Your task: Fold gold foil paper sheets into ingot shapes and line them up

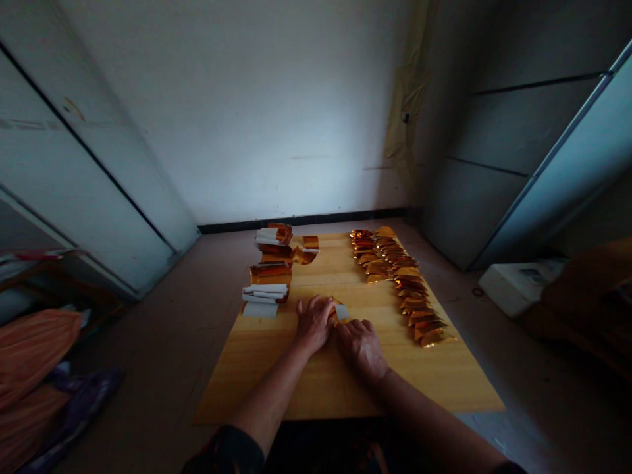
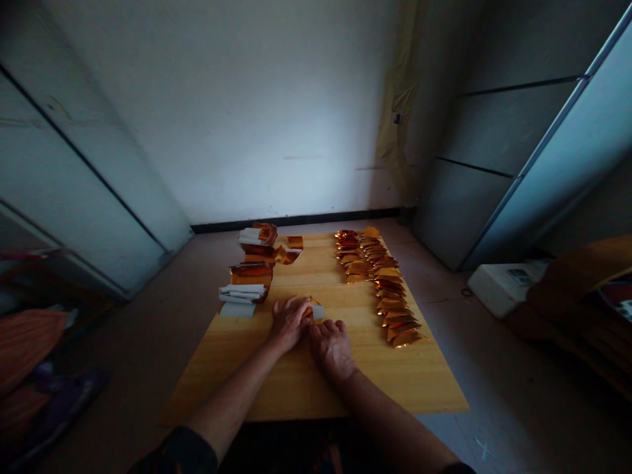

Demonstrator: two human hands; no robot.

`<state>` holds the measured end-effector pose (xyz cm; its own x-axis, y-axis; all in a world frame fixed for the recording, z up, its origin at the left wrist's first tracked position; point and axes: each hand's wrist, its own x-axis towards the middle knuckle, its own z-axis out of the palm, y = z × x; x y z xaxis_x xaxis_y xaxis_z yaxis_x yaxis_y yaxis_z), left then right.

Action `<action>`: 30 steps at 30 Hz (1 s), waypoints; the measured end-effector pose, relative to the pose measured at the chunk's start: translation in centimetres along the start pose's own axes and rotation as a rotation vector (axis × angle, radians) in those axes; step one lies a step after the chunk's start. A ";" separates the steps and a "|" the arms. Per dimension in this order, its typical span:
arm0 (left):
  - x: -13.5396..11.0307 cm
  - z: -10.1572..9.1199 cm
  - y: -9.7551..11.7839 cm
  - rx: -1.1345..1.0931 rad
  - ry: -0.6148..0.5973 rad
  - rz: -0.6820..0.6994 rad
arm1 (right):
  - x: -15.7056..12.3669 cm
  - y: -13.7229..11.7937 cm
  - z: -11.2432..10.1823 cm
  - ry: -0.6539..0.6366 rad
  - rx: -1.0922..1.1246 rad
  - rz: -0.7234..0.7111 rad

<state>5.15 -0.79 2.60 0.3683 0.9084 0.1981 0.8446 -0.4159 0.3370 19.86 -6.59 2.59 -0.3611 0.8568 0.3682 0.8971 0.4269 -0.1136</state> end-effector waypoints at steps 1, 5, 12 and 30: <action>0.0 -0.2 -0.1 0.005 0.002 0.010 | 0.1 -0.1 0.1 -0.003 -0.013 -0.007; 0.5 -0.9 -0.3 0.040 -0.026 0.060 | 0.7 -0.5 0.9 -0.018 -0.078 -0.047; 1.2 -2.0 -0.4 0.104 -0.057 0.185 | 0.5 0.8 0.9 -0.093 -0.095 -0.048; 2.0 -1.7 -1.3 0.092 -0.066 0.347 | 2.2 5.1 -1.7 -0.234 -0.137 -0.093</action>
<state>4.09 1.47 4.12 0.6607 0.7160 0.2254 0.6956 -0.6968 0.1749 24.07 -3.03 4.44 -0.4779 0.8662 0.1462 0.8778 0.4773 0.0418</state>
